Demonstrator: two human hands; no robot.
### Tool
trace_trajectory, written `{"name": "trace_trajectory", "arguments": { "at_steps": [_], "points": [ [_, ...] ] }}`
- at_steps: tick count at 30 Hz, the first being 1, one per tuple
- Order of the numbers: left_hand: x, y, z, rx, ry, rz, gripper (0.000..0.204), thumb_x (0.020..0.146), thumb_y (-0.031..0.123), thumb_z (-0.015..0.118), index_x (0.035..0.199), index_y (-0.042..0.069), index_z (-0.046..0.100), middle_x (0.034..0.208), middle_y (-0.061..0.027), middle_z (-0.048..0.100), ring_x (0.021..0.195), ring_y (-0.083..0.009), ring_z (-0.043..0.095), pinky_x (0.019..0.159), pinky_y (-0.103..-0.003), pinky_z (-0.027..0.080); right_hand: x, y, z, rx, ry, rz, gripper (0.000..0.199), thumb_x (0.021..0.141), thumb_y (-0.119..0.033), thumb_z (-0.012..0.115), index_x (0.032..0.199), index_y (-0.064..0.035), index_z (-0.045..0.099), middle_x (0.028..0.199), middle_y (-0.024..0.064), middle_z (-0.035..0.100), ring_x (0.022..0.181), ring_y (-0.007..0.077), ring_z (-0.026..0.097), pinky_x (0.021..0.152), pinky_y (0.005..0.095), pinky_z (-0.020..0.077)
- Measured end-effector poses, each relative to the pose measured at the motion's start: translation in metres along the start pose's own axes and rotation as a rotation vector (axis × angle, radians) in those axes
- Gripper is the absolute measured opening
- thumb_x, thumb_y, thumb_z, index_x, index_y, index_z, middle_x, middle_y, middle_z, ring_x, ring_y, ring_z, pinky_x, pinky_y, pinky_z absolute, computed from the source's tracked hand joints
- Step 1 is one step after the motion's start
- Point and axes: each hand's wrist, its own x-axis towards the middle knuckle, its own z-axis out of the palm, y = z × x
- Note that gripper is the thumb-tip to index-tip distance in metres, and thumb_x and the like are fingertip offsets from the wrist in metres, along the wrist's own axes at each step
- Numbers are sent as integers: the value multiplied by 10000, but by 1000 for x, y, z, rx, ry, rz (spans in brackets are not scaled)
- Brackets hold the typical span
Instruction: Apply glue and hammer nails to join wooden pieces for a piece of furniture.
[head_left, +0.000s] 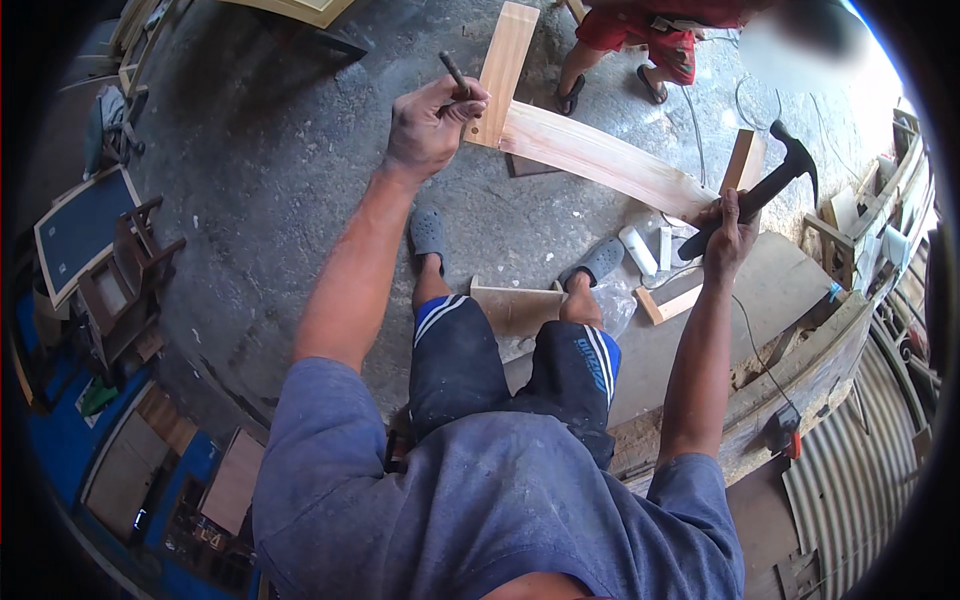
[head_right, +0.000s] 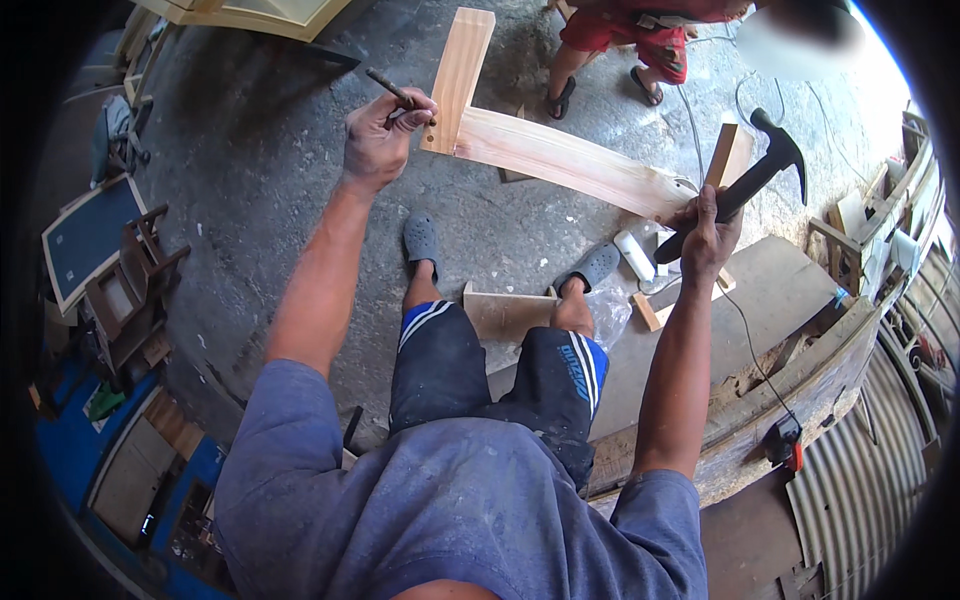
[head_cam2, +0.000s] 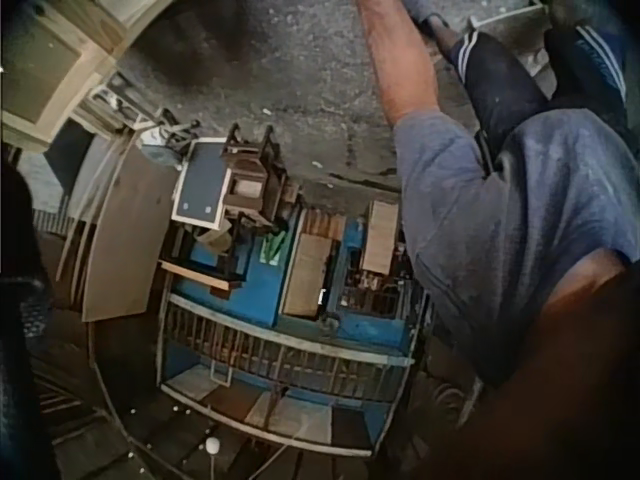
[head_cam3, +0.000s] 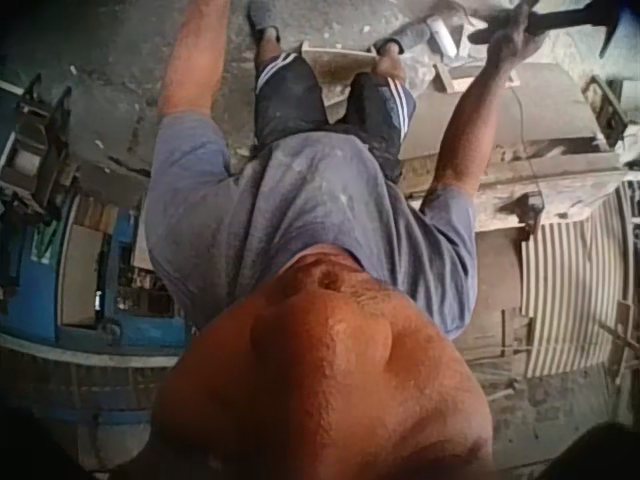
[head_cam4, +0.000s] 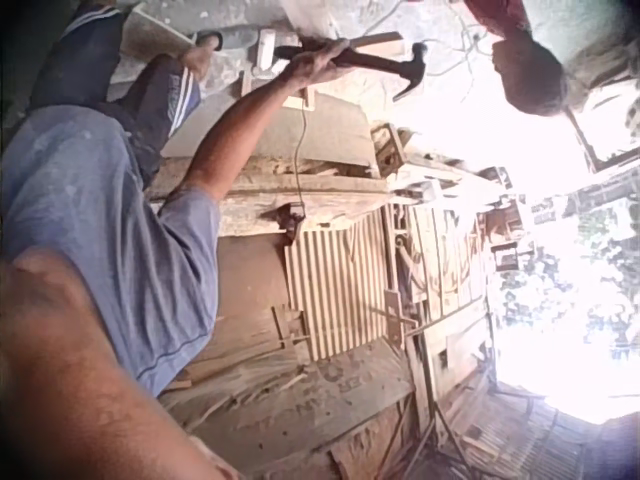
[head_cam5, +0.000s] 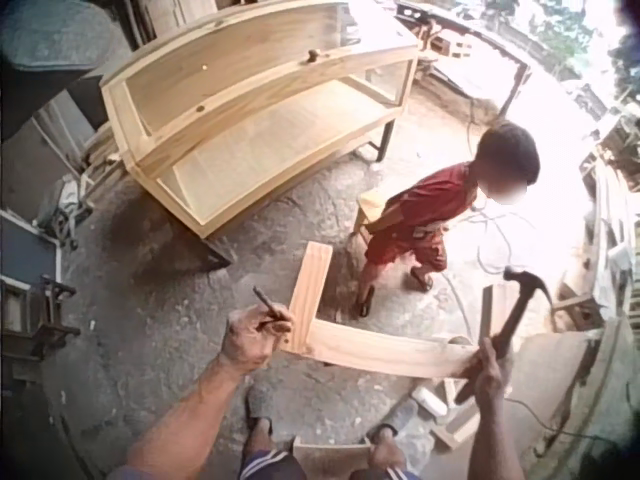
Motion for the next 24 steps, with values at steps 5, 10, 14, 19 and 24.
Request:
{"name": "trace_trajectory", "arguments": {
  "at_steps": [5,10,14,19,24],
  "points": [
    [2,-8,-6,-22,-69,120,70,857,10,656,925,22,655,843,-40,685,776,-111,651,709,-258,537,-5,-11,13,-45,23,-55,191,971,-208,553,965,-35,472,627,26,496,508,119,507,490,260,447],
    [2,-13,-7,-199,-150,70,210,828,-151,556,934,12,634,870,-46,677,825,-114,653,736,-253,544,-49,-57,52,-65,-234,-105,201,989,-229,497,976,-29,508,572,-2,448,479,93,459,462,245,395],
    [2,-17,-8,-148,-147,139,235,838,-165,517,949,11,627,890,-41,665,848,-102,642,750,-243,543,-71,-113,90,-484,-544,6,307,996,-295,467,1091,-11,535,607,50,544,523,152,537,506,293,402],
    [1,-20,-9,-253,-151,99,244,823,-179,489,935,-4,618,883,-61,660,847,-127,653,745,-248,550,-80,-171,132,-704,-726,-119,365,988,-331,463,1172,-17,494,653,172,565,597,345,599,573,411,438],
    [0,-16,-8,-189,-132,238,240,794,-183,528,945,-19,616,876,-90,655,841,-154,663,718,-270,567,-97,-188,151,-833,-683,-305,308,975,-257,500,1179,-28,473,653,190,569,613,394,599,571,445,437]
  ]
}}
